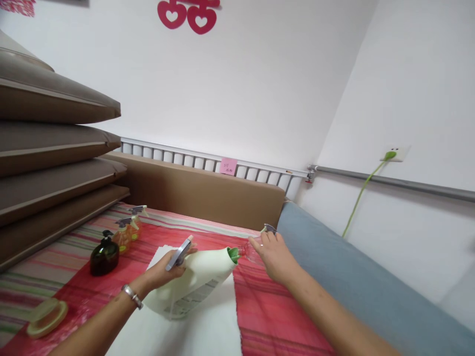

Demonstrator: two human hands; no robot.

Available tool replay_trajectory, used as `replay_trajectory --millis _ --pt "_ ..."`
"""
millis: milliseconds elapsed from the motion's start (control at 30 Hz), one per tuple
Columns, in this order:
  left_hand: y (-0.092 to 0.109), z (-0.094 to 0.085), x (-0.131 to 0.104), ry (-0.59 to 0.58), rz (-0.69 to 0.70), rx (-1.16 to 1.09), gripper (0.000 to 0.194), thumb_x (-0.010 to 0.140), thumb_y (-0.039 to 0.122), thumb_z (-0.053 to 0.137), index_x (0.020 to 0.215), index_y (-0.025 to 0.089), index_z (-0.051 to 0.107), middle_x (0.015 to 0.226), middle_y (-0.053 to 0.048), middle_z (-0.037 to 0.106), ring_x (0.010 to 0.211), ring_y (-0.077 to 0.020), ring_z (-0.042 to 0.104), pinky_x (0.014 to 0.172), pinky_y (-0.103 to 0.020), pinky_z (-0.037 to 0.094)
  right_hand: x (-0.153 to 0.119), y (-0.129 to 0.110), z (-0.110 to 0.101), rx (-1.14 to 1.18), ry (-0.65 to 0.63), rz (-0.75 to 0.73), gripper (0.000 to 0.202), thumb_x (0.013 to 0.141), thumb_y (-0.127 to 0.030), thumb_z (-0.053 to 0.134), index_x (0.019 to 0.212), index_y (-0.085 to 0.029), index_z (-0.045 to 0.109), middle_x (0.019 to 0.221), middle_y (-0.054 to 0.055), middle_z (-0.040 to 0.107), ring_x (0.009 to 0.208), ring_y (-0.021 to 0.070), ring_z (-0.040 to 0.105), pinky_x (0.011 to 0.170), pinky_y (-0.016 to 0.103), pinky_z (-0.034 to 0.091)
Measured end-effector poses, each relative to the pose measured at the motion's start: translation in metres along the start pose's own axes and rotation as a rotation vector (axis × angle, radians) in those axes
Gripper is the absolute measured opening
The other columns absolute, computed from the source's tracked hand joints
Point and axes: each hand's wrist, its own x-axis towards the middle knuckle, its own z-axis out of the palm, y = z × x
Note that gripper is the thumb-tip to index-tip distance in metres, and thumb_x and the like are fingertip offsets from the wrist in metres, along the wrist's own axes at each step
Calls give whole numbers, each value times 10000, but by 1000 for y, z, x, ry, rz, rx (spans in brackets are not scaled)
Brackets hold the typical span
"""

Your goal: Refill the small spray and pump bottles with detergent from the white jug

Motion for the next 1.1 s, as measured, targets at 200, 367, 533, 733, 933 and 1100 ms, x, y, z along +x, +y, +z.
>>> replay_trajectory --millis 200,367,533,733,933,1100 --pt "-2 -1 3 -42 -29 97 588 598 110 497 1176 145 600 640 50 529 565 -100 334 558 -223 283 5 0 -7 -70 -10 -35 644 649 -45 548 1275 -191 508 1125 195 590 979 319 521 815 409 317" --pt "-4 -1 2 -52 -10 112 595 613 111 487 1201 134 581 723 22 558 584 -103 343 572 -237 293 12 -4 -23 -142 -36 -67 622 646 -53 573 1245 -218 533 1144 191 592 1004 325 517 829 432 312" --pt "-2 0 1 -58 4 103 572 621 118 491 1184 141 594 678 34 547 567 -102 334 569 -236 298 24 -15 -41 -234 -68 -102 576 644 -105 638 1204 -217 570 1138 201 597 1009 345 514 863 493 308" --pt "-9 0 1 -51 17 103 582 613 99 484 1185 132 590 688 28 573 562 -95 335 549 -224 285 38 -30 -46 -347 -95 -101 450 709 -174 644 1156 -223 617 1149 203 612 1051 386 518 915 593 297" --pt "-19 -3 2 -50 34 106 615 615 97 488 1221 155 570 742 15 615 583 -103 358 572 -230 310 47 -39 -45 -407 -93 -124 352 757 -215 631 1108 -233 650 1186 183 614 1136 396 492 967 625 283" --pt "-19 -5 -1 -40 40 104 602 625 96 496 1219 164 567 777 9 617 600 -106 384 582 -227 317 54 -48 -46 -415 -92 -154 273 800 -244 602 1064 -259 672 1216 151 612 1172 369 484 979 617 302"
